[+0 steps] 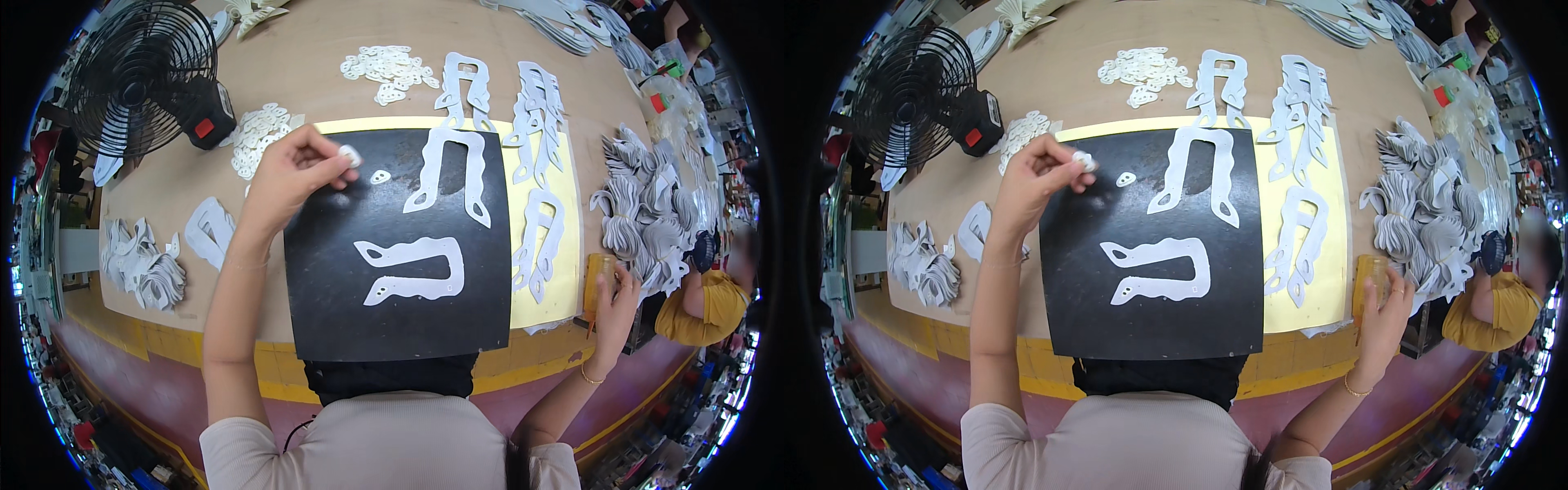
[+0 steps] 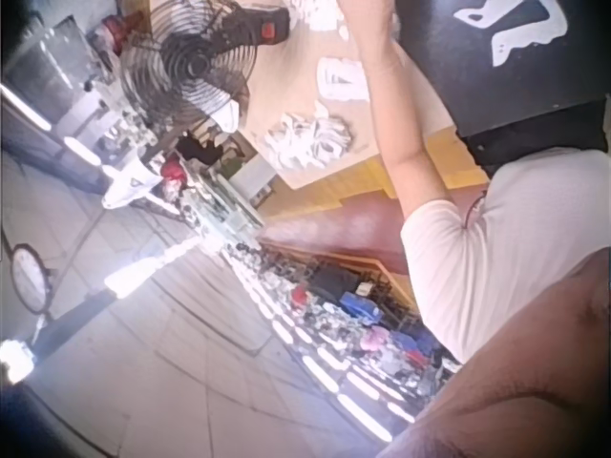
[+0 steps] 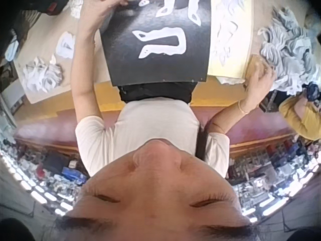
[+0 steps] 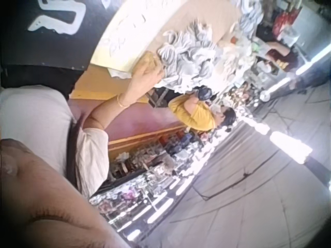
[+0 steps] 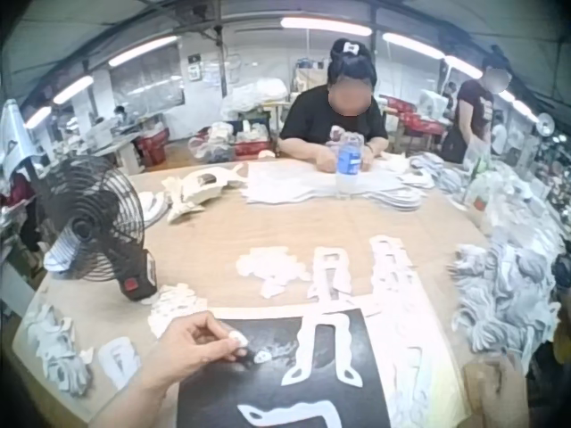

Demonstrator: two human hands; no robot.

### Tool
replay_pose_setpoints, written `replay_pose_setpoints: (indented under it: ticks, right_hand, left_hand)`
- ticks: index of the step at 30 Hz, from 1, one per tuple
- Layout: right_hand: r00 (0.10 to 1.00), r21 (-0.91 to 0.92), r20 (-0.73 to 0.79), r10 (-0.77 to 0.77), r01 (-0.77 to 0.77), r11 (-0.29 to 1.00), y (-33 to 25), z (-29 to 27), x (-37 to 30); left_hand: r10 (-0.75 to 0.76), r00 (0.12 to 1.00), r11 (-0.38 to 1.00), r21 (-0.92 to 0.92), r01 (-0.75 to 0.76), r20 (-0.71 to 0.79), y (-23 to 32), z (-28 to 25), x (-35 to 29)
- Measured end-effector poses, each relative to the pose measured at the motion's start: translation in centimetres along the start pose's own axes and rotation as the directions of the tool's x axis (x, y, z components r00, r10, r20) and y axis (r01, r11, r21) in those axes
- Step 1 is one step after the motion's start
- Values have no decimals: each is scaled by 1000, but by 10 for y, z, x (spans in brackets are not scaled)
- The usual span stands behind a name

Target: The person assembles small white plastic components on a black work surface. They apply glue from a yellow squeeze bottle to the parts, then press them together to form larger pieces. The process is repeated for several units, with finished assemblies set aside on the table.

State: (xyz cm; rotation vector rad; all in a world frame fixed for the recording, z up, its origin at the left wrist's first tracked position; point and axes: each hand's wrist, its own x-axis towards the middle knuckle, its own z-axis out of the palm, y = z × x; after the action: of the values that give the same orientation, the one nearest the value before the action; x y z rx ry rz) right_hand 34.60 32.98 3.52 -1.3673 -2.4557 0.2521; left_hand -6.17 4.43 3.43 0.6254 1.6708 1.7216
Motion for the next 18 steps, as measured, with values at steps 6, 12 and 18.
replay_pose_setpoints:
  ticks: [6,12,18]
  right_hand:
    - [941,139,235,242,-279,950,18,13,-6]
    - [942,65,246,227,-249,966,14,13,4]
    - [976,-30,130,172,-170,985,16,15,6]
  left_hand:
    - [-116,989,988,-110,106,-89,-20,-9,-42]
    - [-165,979,982,-118,151,-118,-31,-3,-56]
    - [-132,985,991,-48,127,-112,-35,-2,-53]
